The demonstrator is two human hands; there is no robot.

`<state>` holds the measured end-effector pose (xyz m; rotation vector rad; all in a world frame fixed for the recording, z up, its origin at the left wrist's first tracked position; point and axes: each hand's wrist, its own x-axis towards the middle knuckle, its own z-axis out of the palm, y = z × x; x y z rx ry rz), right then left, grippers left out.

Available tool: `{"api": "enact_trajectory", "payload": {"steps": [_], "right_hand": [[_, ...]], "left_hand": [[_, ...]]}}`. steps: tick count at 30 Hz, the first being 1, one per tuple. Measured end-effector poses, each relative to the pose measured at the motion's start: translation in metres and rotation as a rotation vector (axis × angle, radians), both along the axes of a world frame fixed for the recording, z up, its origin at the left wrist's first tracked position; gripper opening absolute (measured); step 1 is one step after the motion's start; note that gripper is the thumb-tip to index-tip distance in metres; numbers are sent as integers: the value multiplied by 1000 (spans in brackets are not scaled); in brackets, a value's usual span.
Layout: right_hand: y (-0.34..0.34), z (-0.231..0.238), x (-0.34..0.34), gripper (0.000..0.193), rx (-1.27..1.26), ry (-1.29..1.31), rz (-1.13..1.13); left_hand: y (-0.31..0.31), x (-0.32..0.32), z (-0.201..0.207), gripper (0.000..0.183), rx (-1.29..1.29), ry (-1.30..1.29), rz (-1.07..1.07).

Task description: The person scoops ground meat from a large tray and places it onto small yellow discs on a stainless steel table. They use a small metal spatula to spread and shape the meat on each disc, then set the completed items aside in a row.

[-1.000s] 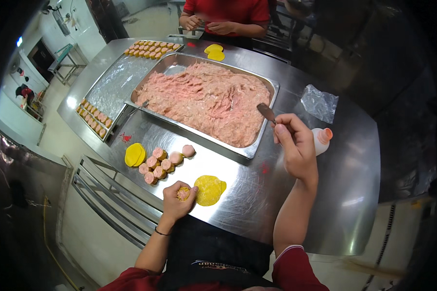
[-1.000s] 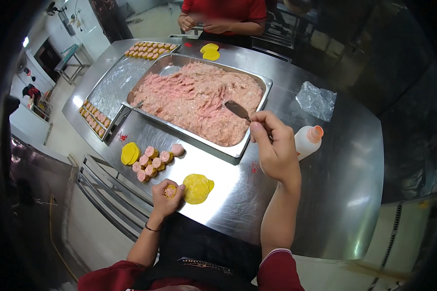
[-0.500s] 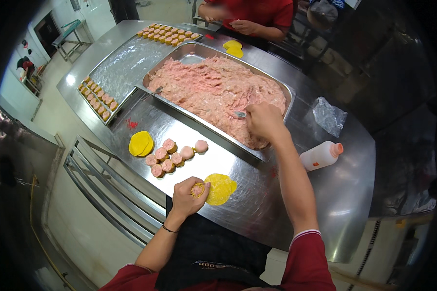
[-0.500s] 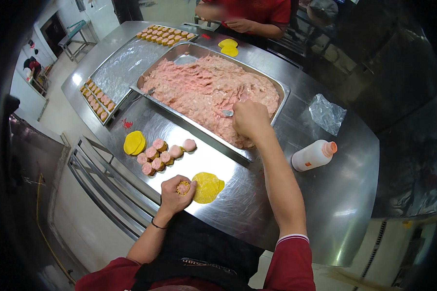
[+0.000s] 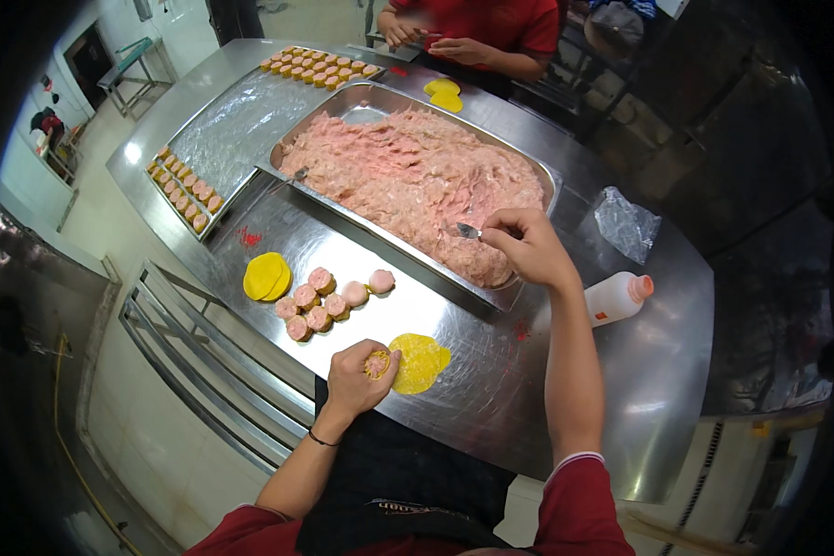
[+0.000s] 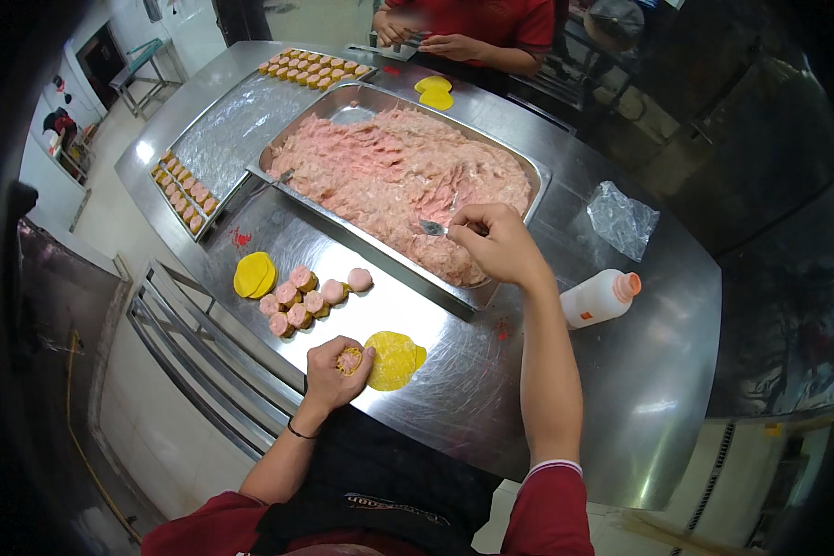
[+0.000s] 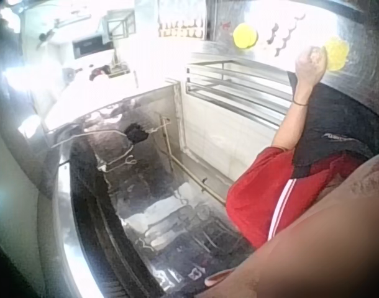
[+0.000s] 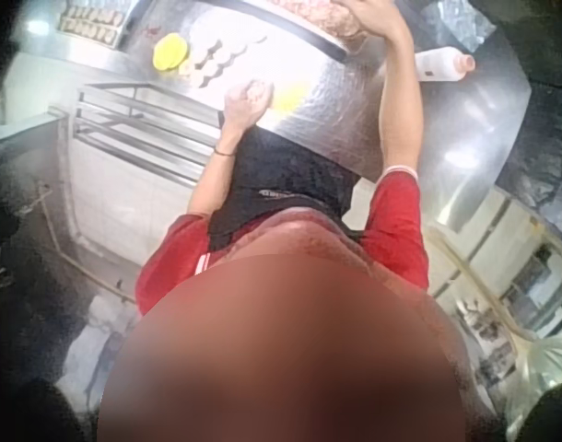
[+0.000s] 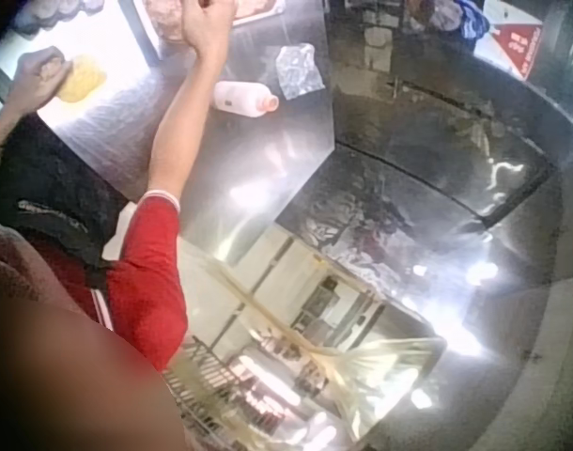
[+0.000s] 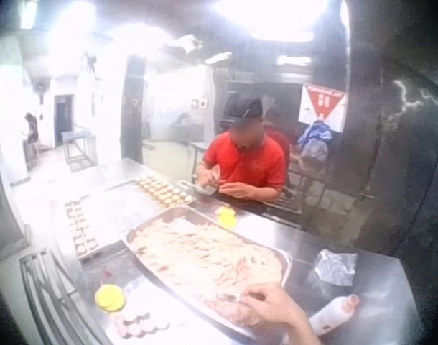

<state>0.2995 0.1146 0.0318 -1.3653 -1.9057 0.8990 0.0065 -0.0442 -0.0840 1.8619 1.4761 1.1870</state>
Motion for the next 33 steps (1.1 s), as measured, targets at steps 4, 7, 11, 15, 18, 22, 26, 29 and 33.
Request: {"api": "enact_trajectory", "payload": {"steps": [4, 7, 11, 15, 18, 22, 26, 29, 33], "right_hand": [[-19, 7, -1, 15, 157, -21, -69], [-28, 9, -5, 19, 138, 147, -99], [-53, 18, -4, 17, 136, 242, -86], [-79, 36, 4, 11, 73, 344, -75], [-93, 46, 13, 12, 129, 393, -95], [-105, 53, 25, 14, 147, 449, -97], [-115, 55, 14, 10, 129, 501, -97], [-119, 56, 1, 11, 141, 382, -18], [-117, 52, -17, 16, 213, 377, 21]], "left_hand": [[0, 0, -1, 21, -9, 7, 3], [-1, 0, -2, 22, -11, 24, 11], [-3, 1, -2, 23, -50, 43, 21], [-3, 2, -3, 23, -46, 57, 3], [-2, 2, -7, 23, -22, 82, -4], [-2, 2, -6, 24, -35, 110, 6], [10, 6, 16, 28, -199, 26, -1], [28, 17, 49, 36, -150, -15, -123], [57, 37, 99, 38, -115, -58, -313]]}}
